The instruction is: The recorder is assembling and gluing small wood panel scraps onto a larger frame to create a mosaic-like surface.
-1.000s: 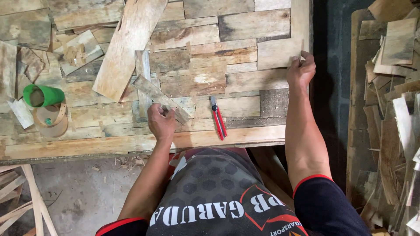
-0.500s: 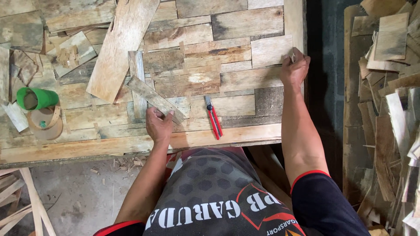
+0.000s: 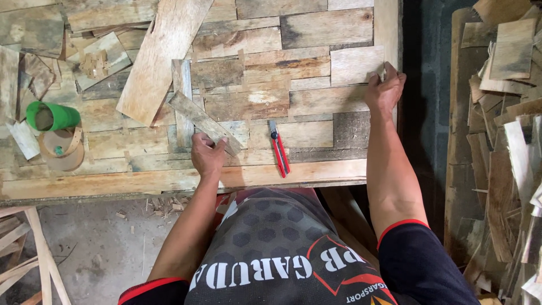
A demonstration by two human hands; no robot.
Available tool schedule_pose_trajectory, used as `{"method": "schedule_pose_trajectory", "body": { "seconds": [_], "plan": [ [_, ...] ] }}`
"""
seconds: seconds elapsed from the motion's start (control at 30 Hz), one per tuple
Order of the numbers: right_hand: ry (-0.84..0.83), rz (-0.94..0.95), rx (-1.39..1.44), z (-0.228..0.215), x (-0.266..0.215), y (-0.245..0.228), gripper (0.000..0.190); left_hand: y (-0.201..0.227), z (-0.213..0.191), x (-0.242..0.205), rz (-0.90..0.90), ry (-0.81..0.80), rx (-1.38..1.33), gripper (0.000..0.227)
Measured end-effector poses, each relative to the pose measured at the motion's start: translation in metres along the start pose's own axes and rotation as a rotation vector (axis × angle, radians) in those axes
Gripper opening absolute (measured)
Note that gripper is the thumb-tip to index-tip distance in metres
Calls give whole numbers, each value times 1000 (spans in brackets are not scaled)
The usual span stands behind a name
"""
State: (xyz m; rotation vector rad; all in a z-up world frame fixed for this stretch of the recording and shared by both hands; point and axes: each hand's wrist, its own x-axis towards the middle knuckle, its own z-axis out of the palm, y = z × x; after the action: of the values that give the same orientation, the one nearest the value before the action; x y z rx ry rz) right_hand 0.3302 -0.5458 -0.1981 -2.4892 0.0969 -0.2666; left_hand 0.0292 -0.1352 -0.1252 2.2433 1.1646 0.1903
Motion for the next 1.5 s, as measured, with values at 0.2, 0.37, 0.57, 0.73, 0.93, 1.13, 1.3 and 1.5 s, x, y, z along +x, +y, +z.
{"method": "schedule_pose_trajectory", "body": {
  "seconds": [0.2,0.37,0.57,0.73,0.93,1.13,1.3,1.5],
  "plan": [
    [102,-132,-25,22,-5,38,47,-2,4,6,-108,24,-51,50],
    [276,-462,-89,4,-41,-15,58,-4,8,16,-222,40,-88,49],
    [-203,-267,89,-27,-141,-133,48,-20,26,29,-235,89,-199,45],
    [-564,-222,-108,-26,-217,-190,62,-45,44,45,-285,82,-441,39],
    [-650,-80,-104,-24,-239,-206,49,-87,62,65,-210,-17,-537,27],
    [-490,-15,1,3,-252,-177,22,-22,39,58,-230,-235,-708,22],
    [-434,231,302,-50,-234,-203,23,25,67,44,-147,-432,-818,22],
    [-346,119,491,-99,-219,-205,53,118,98,0,-127,-667,-880,22]
  ]
}}
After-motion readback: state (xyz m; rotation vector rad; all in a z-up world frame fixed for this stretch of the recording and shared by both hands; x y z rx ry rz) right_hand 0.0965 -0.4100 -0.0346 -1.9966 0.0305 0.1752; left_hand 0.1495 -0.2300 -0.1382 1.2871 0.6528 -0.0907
